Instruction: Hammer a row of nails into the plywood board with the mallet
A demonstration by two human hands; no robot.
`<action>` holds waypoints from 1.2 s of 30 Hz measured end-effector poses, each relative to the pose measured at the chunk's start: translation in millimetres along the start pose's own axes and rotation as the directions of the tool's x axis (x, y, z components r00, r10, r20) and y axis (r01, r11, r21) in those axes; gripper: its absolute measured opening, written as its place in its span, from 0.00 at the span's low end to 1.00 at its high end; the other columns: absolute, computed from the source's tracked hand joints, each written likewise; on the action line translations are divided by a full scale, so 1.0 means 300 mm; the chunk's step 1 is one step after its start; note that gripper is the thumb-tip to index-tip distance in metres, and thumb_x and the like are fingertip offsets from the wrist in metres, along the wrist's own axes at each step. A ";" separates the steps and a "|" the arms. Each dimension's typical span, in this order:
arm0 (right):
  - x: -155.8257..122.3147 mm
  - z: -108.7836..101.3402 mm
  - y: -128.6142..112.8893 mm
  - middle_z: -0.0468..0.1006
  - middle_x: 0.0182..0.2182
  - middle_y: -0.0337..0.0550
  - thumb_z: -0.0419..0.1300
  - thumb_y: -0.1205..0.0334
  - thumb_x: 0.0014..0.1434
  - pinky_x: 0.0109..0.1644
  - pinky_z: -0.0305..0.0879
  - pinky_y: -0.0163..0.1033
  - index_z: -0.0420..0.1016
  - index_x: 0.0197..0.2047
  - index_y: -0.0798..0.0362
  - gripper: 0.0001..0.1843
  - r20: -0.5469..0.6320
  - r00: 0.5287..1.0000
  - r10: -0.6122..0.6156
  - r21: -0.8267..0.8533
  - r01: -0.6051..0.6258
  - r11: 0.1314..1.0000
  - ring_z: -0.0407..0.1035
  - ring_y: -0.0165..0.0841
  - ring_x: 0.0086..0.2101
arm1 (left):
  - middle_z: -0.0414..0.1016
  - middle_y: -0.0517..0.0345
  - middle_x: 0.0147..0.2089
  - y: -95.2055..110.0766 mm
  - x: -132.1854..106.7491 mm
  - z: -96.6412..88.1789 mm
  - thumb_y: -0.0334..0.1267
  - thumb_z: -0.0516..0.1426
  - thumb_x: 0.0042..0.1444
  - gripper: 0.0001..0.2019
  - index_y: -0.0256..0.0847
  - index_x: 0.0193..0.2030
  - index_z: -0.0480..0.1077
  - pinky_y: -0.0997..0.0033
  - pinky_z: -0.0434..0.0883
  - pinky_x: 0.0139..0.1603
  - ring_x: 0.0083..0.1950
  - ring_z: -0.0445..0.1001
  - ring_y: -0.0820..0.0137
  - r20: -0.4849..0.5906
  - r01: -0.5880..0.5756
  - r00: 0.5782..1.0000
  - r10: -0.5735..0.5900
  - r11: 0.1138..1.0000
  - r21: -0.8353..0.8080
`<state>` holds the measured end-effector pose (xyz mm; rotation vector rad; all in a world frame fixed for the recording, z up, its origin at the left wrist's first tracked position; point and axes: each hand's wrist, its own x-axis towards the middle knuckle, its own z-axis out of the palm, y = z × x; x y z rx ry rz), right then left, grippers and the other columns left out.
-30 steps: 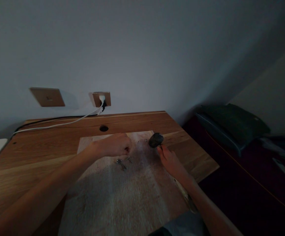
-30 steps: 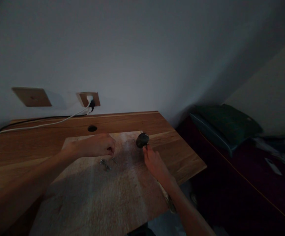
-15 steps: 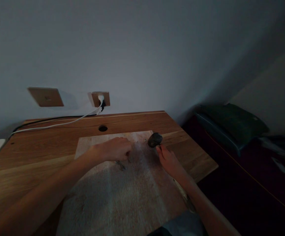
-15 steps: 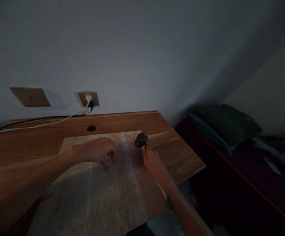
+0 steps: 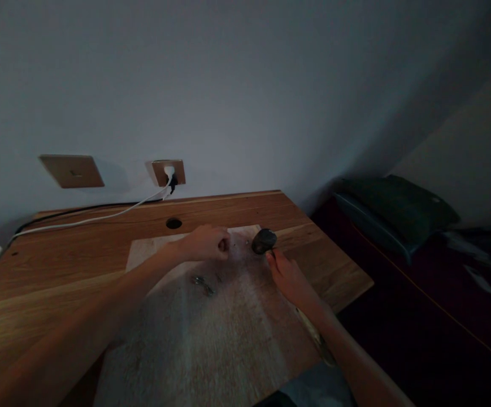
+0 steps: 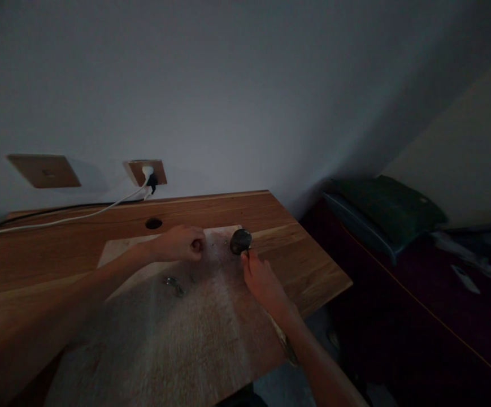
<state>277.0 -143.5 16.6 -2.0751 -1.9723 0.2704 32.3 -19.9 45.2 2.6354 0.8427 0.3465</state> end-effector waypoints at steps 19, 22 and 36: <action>-0.003 -0.005 -0.006 0.86 0.39 0.55 0.42 0.58 0.78 0.40 0.66 0.42 0.75 0.55 0.56 0.21 0.005 1.000 0.020 0.033 -0.020 0.999 0.81 0.47 0.41 | 0.84 0.59 0.38 -0.081 0.055 0.126 0.31 0.62 0.61 0.06 0.41 0.43 0.80 0.72 0.73 0.44 0.38 0.80 0.70 -0.196 0.015 0.977 -0.087 0.940 -0.340; -0.004 -0.003 -0.003 0.85 0.40 0.57 0.43 0.59 0.78 0.39 0.65 0.41 0.74 0.56 0.57 0.21 0.004 1.000 0.026 0.026 -0.026 0.999 0.81 0.47 0.40 | 0.83 0.61 0.35 -0.074 0.061 0.128 0.30 0.63 0.60 0.05 0.41 0.39 0.81 0.73 0.72 0.43 0.36 0.78 0.70 -0.201 0.031 0.975 -0.097 0.951 -0.307; 0.003 -0.005 0.007 0.85 0.39 0.55 0.42 0.57 0.78 0.41 0.66 0.42 0.74 0.56 0.55 0.22 0.023 0.999 0.027 0.037 -0.028 0.999 0.82 0.47 0.41 | 0.80 0.56 0.39 -0.055 0.057 0.135 0.27 0.61 0.61 0.07 0.41 0.39 0.79 0.69 0.72 0.47 0.42 0.78 0.66 -0.204 -0.017 0.979 -0.003 0.995 -0.094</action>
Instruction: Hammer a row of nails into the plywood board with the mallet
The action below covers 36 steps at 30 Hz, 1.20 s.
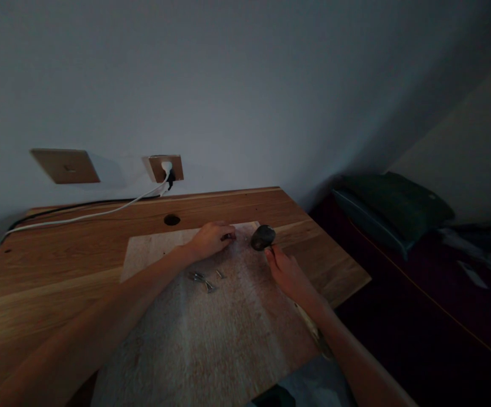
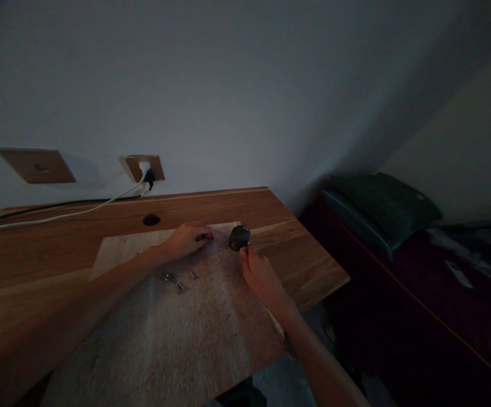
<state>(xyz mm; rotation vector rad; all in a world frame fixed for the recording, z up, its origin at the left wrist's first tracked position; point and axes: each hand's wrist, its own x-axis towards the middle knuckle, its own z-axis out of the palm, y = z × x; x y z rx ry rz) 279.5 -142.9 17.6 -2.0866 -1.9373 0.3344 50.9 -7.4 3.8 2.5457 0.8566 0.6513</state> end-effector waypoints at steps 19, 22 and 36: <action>0.016 -0.094 -0.036 0.74 0.22 0.38 0.45 0.58 0.77 0.30 0.59 0.38 0.71 0.42 0.50 0.16 0.052 0.998 -0.020 0.144 0.012 0.989 0.73 0.37 0.23 | 0.85 0.61 0.43 -0.029 -0.001 0.028 0.27 0.62 0.58 0.19 0.43 0.56 0.71 0.72 0.74 0.44 0.40 0.82 0.69 0.015 0.074 0.997 -0.072 0.983 -0.169; 0.026 -0.118 -0.079 0.71 0.21 0.35 0.44 0.58 0.77 0.31 0.58 0.37 0.70 0.42 0.50 0.15 0.049 0.998 -0.051 0.153 0.042 0.987 0.70 0.35 0.21 | 0.85 0.59 0.44 -0.027 0.003 0.023 0.26 0.63 0.56 0.22 0.42 0.58 0.70 0.73 0.74 0.42 0.39 0.82 0.69 0.018 0.090 0.996 -0.088 0.973 -0.211; 0.069 -0.066 -0.162 0.82 0.41 0.56 0.46 0.59 0.77 0.44 0.61 0.42 0.73 0.52 0.55 0.16 0.067 0.991 -0.119 0.039 0.116 0.992 0.77 0.48 0.43 | 0.87 0.58 0.44 -0.023 0.004 0.017 0.25 0.61 0.55 0.29 0.42 0.63 0.69 0.72 0.75 0.42 0.40 0.84 0.66 0.029 0.097 0.995 -0.093 0.976 -0.198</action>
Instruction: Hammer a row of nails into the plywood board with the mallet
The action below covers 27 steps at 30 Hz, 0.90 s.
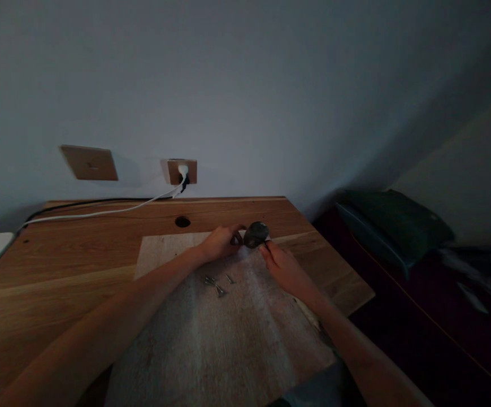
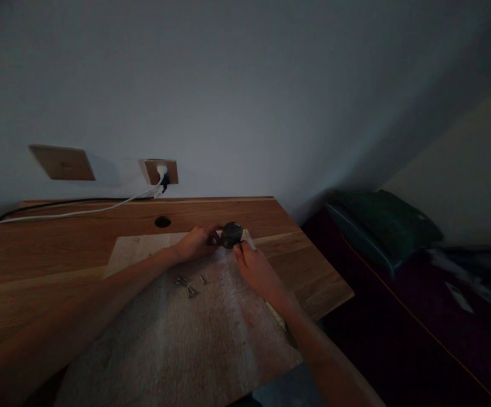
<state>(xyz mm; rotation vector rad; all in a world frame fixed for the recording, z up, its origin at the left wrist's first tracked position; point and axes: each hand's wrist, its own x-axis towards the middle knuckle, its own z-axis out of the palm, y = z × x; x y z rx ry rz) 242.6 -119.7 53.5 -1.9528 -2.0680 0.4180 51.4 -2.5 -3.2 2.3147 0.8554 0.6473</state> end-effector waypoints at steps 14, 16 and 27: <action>-0.010 0.011 -0.012 0.82 0.41 0.56 0.45 0.59 0.77 0.43 0.62 0.42 0.73 0.54 0.56 0.17 0.035 0.999 -0.016 0.000 0.016 1.000 0.78 0.48 0.43 | 0.85 0.58 0.42 -0.008 0.006 0.010 0.27 0.64 0.54 0.23 0.41 0.57 0.72 0.72 0.74 0.42 0.40 0.84 0.66 -0.032 0.000 0.999 0.000 1.000 0.005; -0.010 0.007 -0.010 0.82 0.40 0.54 0.46 0.58 0.77 0.42 0.61 0.42 0.73 0.53 0.55 0.17 0.033 0.999 -0.022 0.001 0.022 1.000 0.78 0.47 0.43 | 0.86 0.58 0.42 -0.012 0.008 0.012 0.27 0.63 0.54 0.23 0.42 0.57 0.72 0.72 0.74 0.42 0.40 0.84 0.65 -0.038 -0.002 0.999 0.002 1.000 0.006; -0.017 0.000 -0.011 0.82 0.39 0.55 0.45 0.58 0.77 0.43 0.61 0.41 0.73 0.52 0.55 0.17 0.027 0.999 -0.023 0.007 0.022 1.000 0.77 0.47 0.43 | 0.87 0.56 0.44 -0.006 0.007 0.006 0.25 0.63 0.54 0.24 0.40 0.58 0.73 0.71 0.75 0.43 0.39 0.84 0.65 -0.033 -0.002 0.999 0.001 1.000 -0.015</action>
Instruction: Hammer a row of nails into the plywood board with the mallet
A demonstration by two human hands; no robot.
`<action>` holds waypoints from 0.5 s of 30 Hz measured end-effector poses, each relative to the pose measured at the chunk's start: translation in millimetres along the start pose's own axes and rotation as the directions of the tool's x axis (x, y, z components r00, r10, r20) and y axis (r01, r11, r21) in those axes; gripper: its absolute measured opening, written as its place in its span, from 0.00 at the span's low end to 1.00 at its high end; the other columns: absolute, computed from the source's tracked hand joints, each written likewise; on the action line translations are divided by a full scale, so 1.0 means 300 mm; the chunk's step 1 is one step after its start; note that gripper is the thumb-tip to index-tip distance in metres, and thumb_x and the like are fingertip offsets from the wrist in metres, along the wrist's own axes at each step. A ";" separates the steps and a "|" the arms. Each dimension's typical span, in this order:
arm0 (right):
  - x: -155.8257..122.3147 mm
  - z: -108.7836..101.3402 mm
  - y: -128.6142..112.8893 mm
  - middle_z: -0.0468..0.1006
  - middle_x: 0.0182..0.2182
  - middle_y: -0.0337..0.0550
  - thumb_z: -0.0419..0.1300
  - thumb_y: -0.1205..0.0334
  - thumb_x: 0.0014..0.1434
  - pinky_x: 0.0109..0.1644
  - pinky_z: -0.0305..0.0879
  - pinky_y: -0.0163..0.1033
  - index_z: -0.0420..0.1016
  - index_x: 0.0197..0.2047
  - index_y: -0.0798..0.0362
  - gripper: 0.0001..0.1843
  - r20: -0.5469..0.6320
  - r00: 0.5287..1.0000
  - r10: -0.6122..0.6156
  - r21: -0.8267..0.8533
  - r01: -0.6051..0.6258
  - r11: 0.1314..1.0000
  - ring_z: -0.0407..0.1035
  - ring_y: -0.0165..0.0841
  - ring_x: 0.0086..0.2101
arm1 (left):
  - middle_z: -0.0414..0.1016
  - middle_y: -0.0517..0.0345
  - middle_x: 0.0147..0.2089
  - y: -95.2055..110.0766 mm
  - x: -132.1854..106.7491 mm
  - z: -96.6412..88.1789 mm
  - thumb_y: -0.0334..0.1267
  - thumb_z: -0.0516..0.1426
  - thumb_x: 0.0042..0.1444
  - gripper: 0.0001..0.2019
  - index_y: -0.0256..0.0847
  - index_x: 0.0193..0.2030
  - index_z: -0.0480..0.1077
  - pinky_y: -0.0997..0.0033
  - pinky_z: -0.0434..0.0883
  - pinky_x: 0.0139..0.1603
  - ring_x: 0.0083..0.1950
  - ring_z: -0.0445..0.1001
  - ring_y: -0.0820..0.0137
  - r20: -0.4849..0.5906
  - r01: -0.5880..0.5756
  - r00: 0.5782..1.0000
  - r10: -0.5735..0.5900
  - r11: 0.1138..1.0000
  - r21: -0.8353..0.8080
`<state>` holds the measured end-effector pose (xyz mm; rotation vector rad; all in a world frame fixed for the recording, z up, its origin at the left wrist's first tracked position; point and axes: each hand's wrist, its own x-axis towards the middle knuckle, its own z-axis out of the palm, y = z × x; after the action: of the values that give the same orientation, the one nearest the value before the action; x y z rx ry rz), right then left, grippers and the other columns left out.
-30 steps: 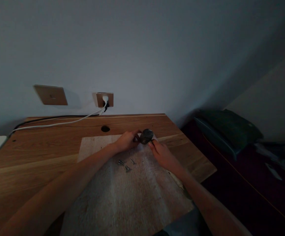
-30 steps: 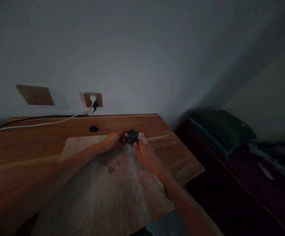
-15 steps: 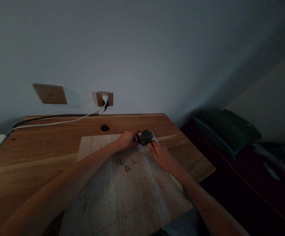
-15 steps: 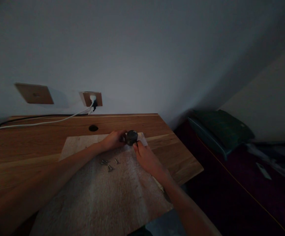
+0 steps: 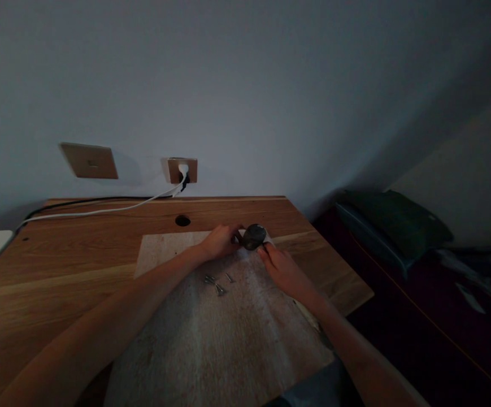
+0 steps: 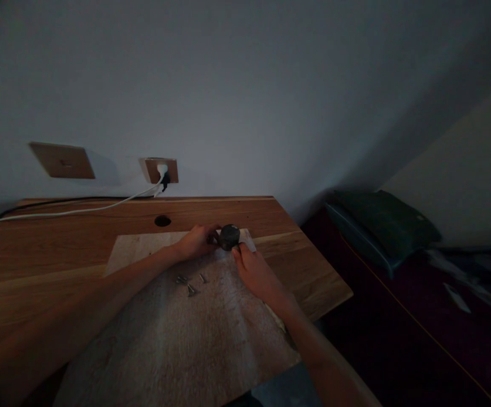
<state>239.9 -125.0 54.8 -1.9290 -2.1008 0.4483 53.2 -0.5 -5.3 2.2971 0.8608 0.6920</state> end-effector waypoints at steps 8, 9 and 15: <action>-0.001 0.005 0.011 0.83 0.39 0.55 0.45 0.58 0.78 0.41 0.60 0.40 0.73 0.51 0.56 0.17 0.013 1.000 -0.003 -0.004 0.003 1.000 0.78 0.46 0.40 | 0.87 0.56 0.44 0.005 -0.002 -0.002 0.25 0.63 0.54 0.24 0.40 0.58 0.74 0.71 0.75 0.43 0.40 0.84 0.66 -0.012 0.003 1.000 -0.003 1.000 0.021; 0.000 0.004 0.012 0.82 0.38 0.55 0.45 0.58 0.78 0.40 0.60 0.40 0.73 0.51 0.56 0.17 0.009 1.000 0.001 -0.008 -0.001 1.000 0.78 0.46 0.40 | 0.87 0.56 0.44 0.005 -0.003 -0.003 0.25 0.63 0.54 0.24 0.40 0.59 0.74 0.71 0.75 0.43 0.39 0.84 0.66 -0.010 -0.002 1.000 0.003 1.000 0.022; 0.001 -0.001 0.013 0.83 0.41 0.55 0.46 0.57 0.77 0.42 0.60 0.41 0.73 0.52 0.55 0.17 0.002 1.000 0.001 -0.027 -0.001 1.000 0.77 0.46 0.43 | 0.87 0.56 0.43 0.013 -0.004 -0.011 0.26 0.63 0.55 0.22 0.40 0.57 0.74 0.71 0.74 0.43 0.40 0.84 0.65 0.006 -0.003 1.000 0.003 1.000 0.030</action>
<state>243.6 -124.4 53.7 -1.9454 -2.1181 0.4241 51.9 -2.8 -0.5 2.3263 0.8708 0.6780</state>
